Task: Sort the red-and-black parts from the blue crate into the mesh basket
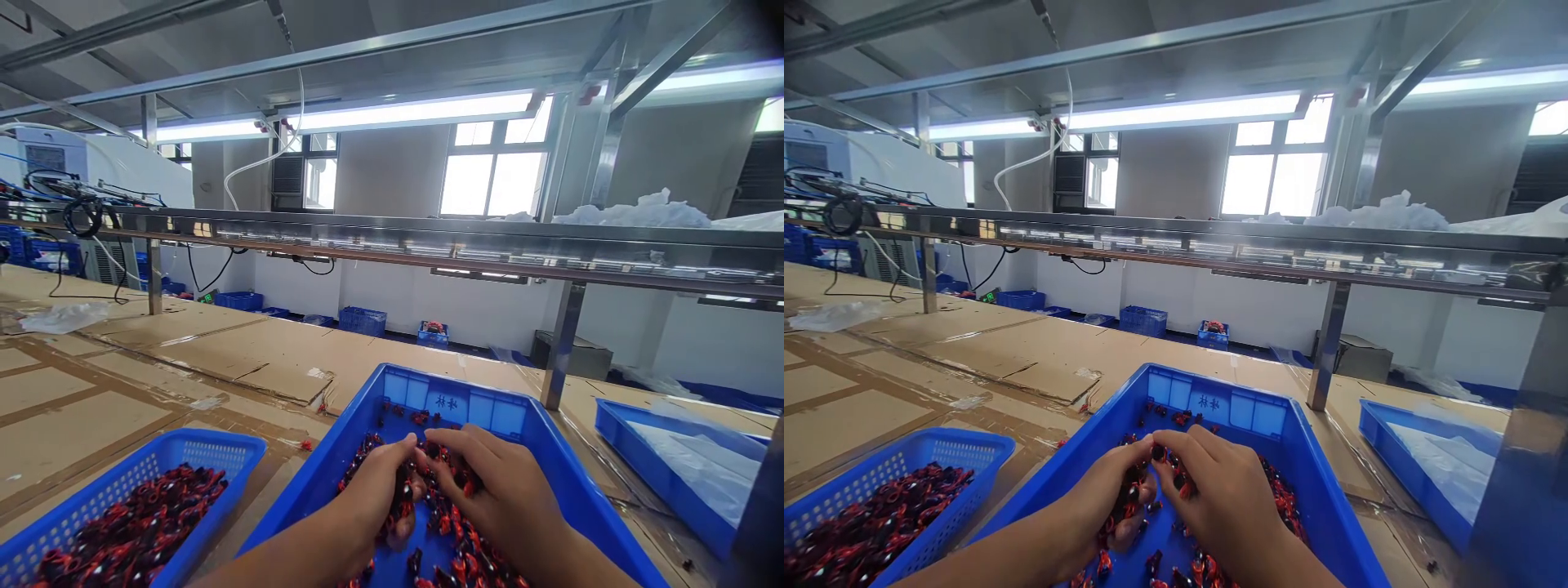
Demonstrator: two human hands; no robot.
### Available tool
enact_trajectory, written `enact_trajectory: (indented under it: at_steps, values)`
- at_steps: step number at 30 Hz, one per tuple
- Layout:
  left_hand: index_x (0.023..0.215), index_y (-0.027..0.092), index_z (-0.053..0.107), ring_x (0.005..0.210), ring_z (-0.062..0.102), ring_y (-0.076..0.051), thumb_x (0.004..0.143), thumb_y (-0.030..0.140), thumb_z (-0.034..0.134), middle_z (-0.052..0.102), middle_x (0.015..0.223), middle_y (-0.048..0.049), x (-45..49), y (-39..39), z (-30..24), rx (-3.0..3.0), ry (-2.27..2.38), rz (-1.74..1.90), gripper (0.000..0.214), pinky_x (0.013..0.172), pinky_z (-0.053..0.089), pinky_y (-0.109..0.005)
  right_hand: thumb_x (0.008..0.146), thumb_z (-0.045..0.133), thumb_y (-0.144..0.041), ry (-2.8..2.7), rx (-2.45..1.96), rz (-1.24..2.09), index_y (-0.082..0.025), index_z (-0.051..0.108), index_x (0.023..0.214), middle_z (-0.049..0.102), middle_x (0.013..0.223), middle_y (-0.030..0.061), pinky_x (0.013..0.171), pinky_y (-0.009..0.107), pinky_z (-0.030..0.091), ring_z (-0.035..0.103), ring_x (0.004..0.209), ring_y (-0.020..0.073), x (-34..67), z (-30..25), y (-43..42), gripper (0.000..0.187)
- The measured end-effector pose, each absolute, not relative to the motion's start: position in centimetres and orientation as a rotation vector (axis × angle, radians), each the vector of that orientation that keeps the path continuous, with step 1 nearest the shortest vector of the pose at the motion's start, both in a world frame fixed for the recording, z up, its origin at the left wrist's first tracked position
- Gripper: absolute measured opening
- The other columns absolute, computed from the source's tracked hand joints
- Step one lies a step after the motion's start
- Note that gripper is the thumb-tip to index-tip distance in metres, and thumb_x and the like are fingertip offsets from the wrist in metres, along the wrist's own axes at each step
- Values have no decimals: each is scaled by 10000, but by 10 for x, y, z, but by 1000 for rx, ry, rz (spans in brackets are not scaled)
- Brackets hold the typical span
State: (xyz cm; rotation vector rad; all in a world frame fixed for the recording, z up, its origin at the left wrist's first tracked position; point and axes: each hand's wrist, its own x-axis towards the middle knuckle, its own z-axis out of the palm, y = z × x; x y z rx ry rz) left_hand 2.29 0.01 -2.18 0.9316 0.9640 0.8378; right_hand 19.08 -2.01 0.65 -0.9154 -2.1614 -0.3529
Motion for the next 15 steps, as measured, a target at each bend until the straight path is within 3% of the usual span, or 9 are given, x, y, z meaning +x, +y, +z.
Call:
enact_trajectory:
  at_steps: [4,10,15]
  values:
    - [776,212,527,296,350,-101,848,593,400,490,545,45,26,-2,-26,1119,1080,741,408,340,248,-232,920,556,-301,-2149,-939,-341,-230,637,1101,725,862,52,629,301,533,691,703,193,191,6,-20,211]
    - [637,217,581,479,440,-147,826,431,535,527,569,-4,24,-20,-26,2028,1145,755,289,472,247,-240,901,567,-302,-2126,-981,-149,-257,630,1110,729,950,48,712,314,546,694,811,207,190,2,-21,223]
    - [442,220,426,373,173,-95,841,431,498,337,406,19,34,-22,-42,2358,936,533,457,470,228,-253,898,568,-370,-2123,-1041,-71,-272,654,1071,735,868,37,690,318,556,693,753,220,190,-10,-15,217]
